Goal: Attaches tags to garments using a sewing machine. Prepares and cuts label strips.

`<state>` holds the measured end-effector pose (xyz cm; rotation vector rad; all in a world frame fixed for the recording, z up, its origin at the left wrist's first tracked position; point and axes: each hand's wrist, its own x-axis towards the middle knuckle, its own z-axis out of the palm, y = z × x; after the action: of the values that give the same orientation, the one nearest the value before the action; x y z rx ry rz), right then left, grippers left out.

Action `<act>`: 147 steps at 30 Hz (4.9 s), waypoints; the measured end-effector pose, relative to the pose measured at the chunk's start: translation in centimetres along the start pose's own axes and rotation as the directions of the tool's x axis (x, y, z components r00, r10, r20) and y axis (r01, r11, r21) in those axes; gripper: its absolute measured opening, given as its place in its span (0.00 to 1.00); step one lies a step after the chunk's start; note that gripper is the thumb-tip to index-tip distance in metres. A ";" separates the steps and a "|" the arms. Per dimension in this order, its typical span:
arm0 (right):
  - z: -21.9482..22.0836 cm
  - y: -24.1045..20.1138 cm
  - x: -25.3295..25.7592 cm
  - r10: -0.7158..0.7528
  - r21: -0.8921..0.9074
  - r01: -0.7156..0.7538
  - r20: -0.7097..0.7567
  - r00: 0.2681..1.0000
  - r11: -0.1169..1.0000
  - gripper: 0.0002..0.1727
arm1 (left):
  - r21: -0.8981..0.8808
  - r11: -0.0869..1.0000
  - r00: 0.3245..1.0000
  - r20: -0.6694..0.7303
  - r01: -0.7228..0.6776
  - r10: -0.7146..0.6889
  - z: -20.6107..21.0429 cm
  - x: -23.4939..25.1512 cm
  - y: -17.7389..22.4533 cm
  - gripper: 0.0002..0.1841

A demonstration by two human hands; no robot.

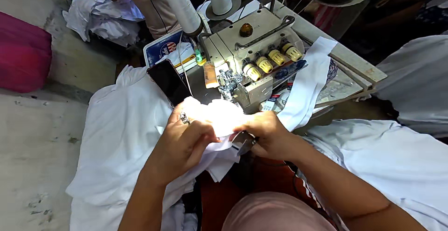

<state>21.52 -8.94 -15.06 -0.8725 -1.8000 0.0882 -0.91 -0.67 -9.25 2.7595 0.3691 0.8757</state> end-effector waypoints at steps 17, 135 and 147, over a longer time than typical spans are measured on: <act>6.0 -0.8 -4.1 0.804 0.270 -0.768 -0.046 0.592 0.581 0.11 | 0.331 0.669 0.624 0.244 0.666 -0.742 3.5 5.9 -6.7 0.11; -3.4 2.2 -14.9 0.458 -0.752 -0.223 0.116 0.881 0.620 0.10 | -0.636 0.022 0.589 0.700 0.772 -0.404 19.6 2.0 1.8 0.32; -3.3 2.2 -15.2 0.485 -0.756 -0.222 0.141 0.863 0.615 0.11 | -0.622 0.041 0.586 0.712 0.782 -0.386 19.5 2.0 1.6 0.30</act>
<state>27.70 -17.49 -26.71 -1.9023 -1.9589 -0.2597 12.44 -4.20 -23.24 1.3057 0.6485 0.1376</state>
